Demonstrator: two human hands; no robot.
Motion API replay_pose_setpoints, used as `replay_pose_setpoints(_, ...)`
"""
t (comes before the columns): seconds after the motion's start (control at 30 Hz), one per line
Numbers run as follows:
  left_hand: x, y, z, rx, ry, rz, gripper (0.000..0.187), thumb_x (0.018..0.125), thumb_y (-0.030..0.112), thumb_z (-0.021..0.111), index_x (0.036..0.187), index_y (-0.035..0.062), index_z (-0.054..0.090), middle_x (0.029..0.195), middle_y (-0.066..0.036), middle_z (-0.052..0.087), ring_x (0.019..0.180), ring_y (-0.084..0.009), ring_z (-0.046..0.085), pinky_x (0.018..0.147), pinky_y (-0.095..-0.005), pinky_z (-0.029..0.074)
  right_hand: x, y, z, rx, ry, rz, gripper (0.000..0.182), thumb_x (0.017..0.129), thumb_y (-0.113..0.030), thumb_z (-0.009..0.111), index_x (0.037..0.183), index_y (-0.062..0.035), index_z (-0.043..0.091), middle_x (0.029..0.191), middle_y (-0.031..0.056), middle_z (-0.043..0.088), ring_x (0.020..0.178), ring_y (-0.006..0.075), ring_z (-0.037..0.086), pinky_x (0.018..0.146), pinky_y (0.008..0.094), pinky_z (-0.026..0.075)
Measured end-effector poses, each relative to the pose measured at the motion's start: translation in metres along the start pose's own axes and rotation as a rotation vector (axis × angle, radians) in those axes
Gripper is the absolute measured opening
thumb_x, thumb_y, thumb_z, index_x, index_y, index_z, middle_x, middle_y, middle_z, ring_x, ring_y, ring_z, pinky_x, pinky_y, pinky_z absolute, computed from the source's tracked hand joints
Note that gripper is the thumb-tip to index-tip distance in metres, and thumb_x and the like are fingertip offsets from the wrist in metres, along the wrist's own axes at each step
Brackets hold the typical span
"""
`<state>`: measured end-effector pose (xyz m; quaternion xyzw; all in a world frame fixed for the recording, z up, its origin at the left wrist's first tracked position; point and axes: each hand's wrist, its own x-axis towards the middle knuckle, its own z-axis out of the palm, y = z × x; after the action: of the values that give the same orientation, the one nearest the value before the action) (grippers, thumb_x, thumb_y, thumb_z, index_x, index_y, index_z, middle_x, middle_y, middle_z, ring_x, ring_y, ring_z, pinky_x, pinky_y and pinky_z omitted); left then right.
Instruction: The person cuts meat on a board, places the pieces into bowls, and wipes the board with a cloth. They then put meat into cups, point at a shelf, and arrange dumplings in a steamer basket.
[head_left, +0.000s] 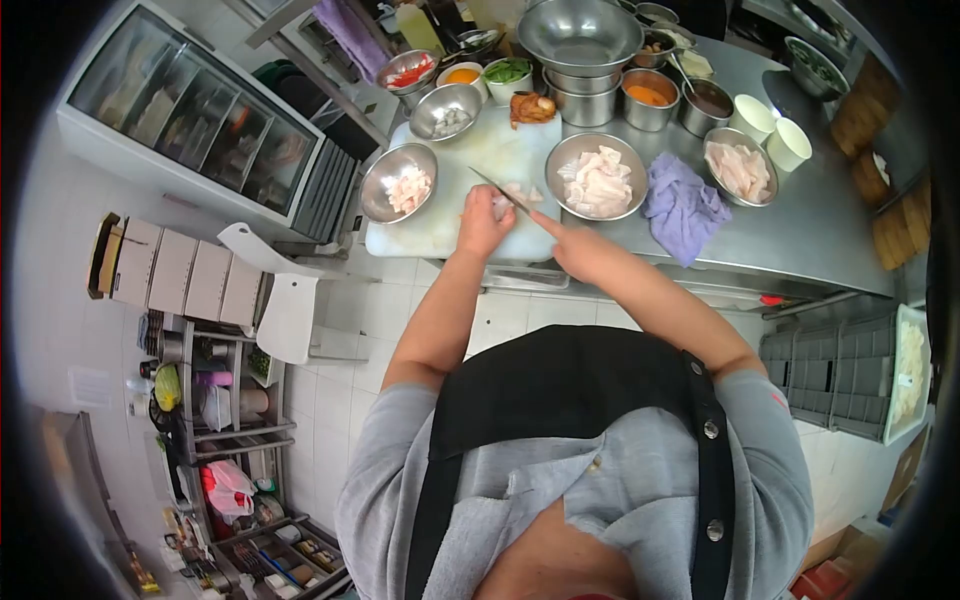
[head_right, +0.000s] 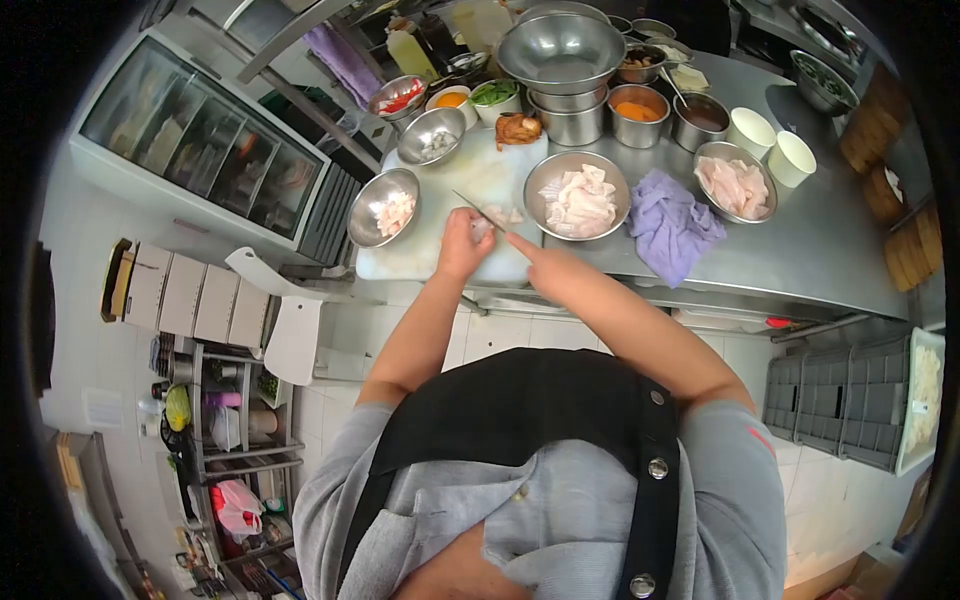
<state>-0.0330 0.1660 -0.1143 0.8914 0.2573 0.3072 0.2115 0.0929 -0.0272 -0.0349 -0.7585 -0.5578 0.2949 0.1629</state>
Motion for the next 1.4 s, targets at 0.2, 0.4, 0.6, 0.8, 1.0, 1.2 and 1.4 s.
replay_pose_setpoints(0.2,0.000,0.003,0.001,0.015,-0.017,0.011,0.043,0.073,0.014,0.074,0.106,0.0017,0.050,0.104,-0.018,0.054,0.101,-0.0379,0.054,0.089,-0.0442,0.046,-0.013,0.016,0.015,-0.009,0.051,-0.018,0.069,0.094,-0.015,0.051,0.155,-0.0309,0.022,0.087,0.0234,0.067,0.080,0.0381,0.066,0.076,0.0490,0.052)
replay_pose_setpoints(0.4,-0.008,-0.001,-0.013,0.014,0.074,0.077,0.053,0.070,0.014,0.077,0.109,-0.0008,0.045,0.108,-0.020,0.050,0.104,-0.0388,0.050,0.092,-0.0448,0.044,-0.002,0.008,0.007,-0.007,0.152,-0.112,0.069,0.096,-0.019,0.051,0.155,-0.0321,0.019,0.083,0.0212,0.066,0.077,0.0381,0.066,0.073,0.0497,0.052)
replay_pose_setpoints(0.6,-0.009,0.004,-0.016,0.046,0.098,0.199,0.051,0.069,0.012,0.077,0.109,0.0020,0.047,0.109,-0.018,0.050,0.106,-0.0395,0.048,0.093,-0.0459,0.043,-0.037,-0.001,-0.006,-0.053,0.010,-0.052,0.069,0.096,-0.019,0.052,0.155,-0.0312,0.019,0.082,0.0214,0.066,0.076,0.0382,0.065,0.073,0.0503,0.051)
replay_pose_setpoints(0.8,-0.005,-0.005,-0.006,0.046,0.030,0.179,0.040,0.072,0.012,0.074,0.104,0.0018,0.051,0.107,-0.017,0.054,0.104,-0.0375,0.052,0.091,-0.0436,0.045,-0.018,0.000,0.000,-0.051,0.008,-0.052,0.068,0.095,-0.018,0.050,0.155,-0.0300,0.020,0.087,0.0217,0.067,0.078,0.0376,0.066,0.072,0.0493,0.051)
replay_pose_setpoints(1.0,-0.007,-0.006,-0.005,0.044,0.027,0.166,0.034,0.074,0.013,0.073,0.101,0.0016,0.054,0.103,-0.016,0.057,0.103,-0.0366,0.053,0.090,-0.0429,0.046,0.029,-0.013,0.009,-0.034,0.071,-0.081,0.066,0.095,-0.017,0.049,0.155,-0.0288,0.023,0.090,0.0219,0.067,0.079,0.0381,0.065,0.072,0.0490,0.051)
replay_pose_setpoints(1.2,-0.006,-0.007,-0.004,0.048,0.049,0.129,0.032,0.074,0.013,0.072,0.099,0.0024,0.055,0.101,-0.016,0.057,0.099,-0.0365,0.054,0.088,-0.0436,0.046,-0.010,-0.003,-0.002,-0.039,-0.020,-0.059,0.066,0.095,-0.017,0.049,0.155,-0.0285,0.023,0.089,0.0213,0.067,0.079,0.0378,0.065,0.073,0.0491,0.051)
replay_pose_setpoints(1.4,-0.009,-0.009,-0.003,0.053,0.025,0.129,0.031,0.074,0.012,0.072,0.098,0.0027,0.055,0.099,-0.015,0.057,0.097,-0.0360,0.054,0.087,-0.0435,0.046,0.022,-0.010,0.012,-0.022,0.024,-0.035,0.068,0.095,-0.015,0.048,0.156,-0.0291,0.021,0.088,0.0223,0.067,0.078,0.0382,0.065,0.073,0.0493,0.051)
